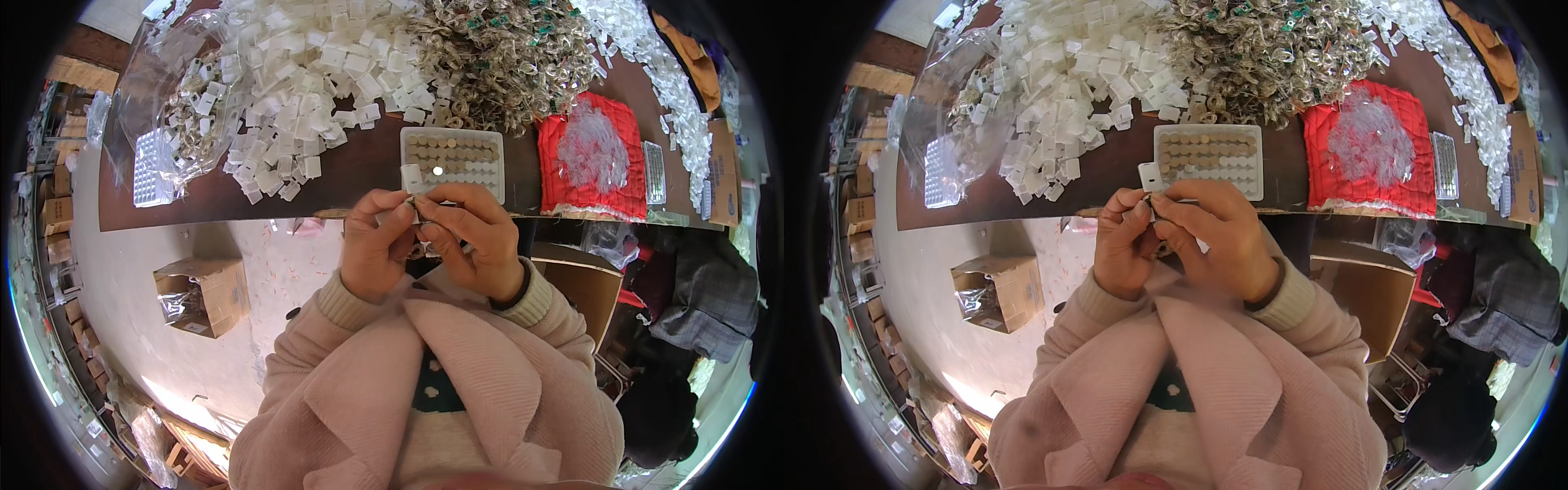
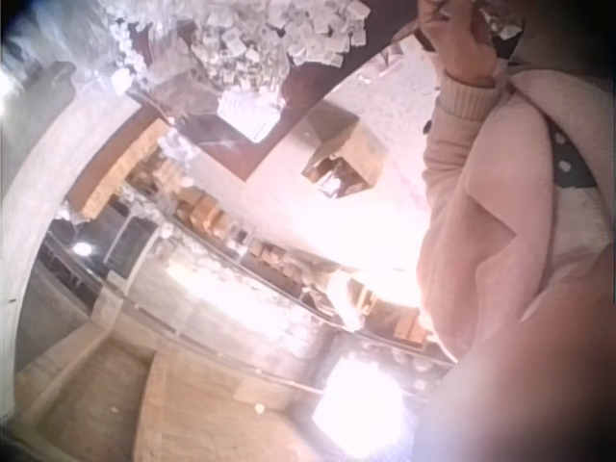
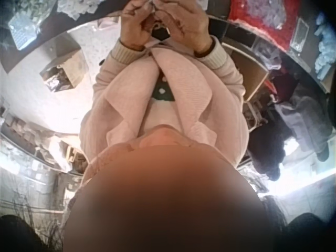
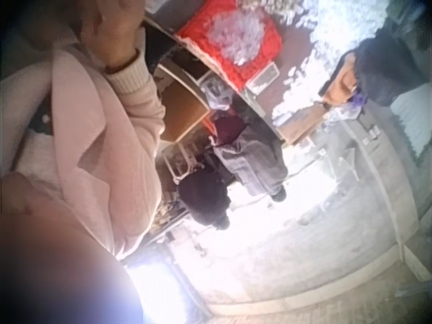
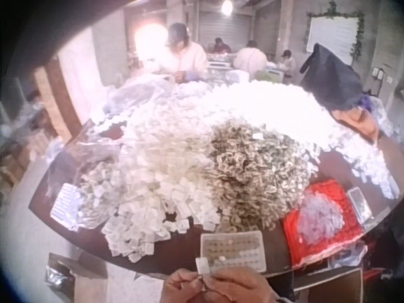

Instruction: The person repeatedly picks small white plastic housings and metallic components from a table, inserts the metal into the plastic, and places the assembled units into a white tray. The person occasionally uses a small flashlight to illuminate the components during insertion.

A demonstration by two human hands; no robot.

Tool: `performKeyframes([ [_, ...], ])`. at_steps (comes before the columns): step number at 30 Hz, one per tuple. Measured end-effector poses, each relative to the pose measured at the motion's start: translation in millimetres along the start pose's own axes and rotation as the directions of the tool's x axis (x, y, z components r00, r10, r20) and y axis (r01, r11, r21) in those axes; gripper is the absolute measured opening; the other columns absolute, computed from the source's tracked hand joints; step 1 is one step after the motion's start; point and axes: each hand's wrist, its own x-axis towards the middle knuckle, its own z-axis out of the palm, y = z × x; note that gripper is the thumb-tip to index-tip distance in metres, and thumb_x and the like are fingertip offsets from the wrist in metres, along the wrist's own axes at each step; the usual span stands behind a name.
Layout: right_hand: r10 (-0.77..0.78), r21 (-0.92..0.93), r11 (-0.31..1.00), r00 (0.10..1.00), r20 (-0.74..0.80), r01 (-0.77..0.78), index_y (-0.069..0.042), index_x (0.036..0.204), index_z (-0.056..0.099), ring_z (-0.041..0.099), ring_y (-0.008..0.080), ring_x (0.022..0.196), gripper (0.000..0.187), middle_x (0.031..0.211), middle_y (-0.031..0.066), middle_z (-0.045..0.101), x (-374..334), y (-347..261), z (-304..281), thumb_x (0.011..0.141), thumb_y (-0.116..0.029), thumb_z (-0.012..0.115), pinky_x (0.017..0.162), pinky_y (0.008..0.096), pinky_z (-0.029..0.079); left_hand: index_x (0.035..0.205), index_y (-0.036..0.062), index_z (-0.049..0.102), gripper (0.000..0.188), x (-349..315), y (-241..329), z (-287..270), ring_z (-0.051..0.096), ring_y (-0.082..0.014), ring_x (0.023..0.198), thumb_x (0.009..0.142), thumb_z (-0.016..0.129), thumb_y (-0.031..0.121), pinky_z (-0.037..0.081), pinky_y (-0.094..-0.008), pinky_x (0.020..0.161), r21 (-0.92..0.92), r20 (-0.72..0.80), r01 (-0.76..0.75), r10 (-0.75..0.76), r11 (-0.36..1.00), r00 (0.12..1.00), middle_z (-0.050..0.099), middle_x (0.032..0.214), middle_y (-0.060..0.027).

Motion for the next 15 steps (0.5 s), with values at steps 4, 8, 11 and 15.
performKeyframes([
  [4,0.032,0.033,0.999,0.999,0.032,-0.033,-0.002,0.112,0.071,0.066,0.0284,0.089,0.033,0.105,0.0154,0.067,-1,-5,0,0.079,-0.003,0.075,0.077,0.0365,0.053,0.107,0.0068,0.060,0.010,1,4,2,0.060,-0.0107,0.068,0.097,0.062,0.008,0.045,-0.0200,0.057,-0.052,0.043,0.013,-0.011,0.999,0.999,0.067,0.093,-0.0076],
  [8,0.335,0.332,0.896,0.940,-0.067,-0.296,0.003,0.120,0.065,0.065,0.0166,0.090,0.034,0.104,0.0137,0.070,11,3,0,0.090,-0.014,0.069,0.077,0.0306,0.051,0.109,0.0067,0.060,0.015,-3,7,9,0.063,-0.0140,0.076,0.095,0.064,0.009,0.053,-0.0248,0.069,-0.086,0.126,0.085,-0.073,0.993,0.989,0.069,0.098,-0.0124],
  [11,0.613,0.643,0.463,0.744,0.265,-0.610,0.005,0.113,0.066,0.063,0.0072,0.082,0.026,0.093,0.0053,0.071,16,7,0,0.092,-0.010,0.070,0.074,0.0229,0.051,0.101,0.0078,0.061,0.014,-2,6,14,0.056,-0.0086,0.059,0.091,0.070,0.014,0.036,-0.0168,0.046,-0.023,0.050,0.135,-0.133,0.991,0.990,0.070,0.091,-0.0117],
  [15,0.450,0.422,0.809,0.893,0.005,-0.410,0.000,0.102,0.071,0.066,0.0092,0.080,0.016,0.090,0.0075,0.072,11,2,1,0.086,-0.004,0.074,0.075,0.0235,0.052,0.109,0.0068,0.061,0.019,-2,8,13,0.064,-0.0142,0.081,0.092,0.070,0.012,0.052,-0.0230,0.071,-0.121,0.165,0.143,-0.122,0.982,0.979,0.069,0.104,-0.0132],
])
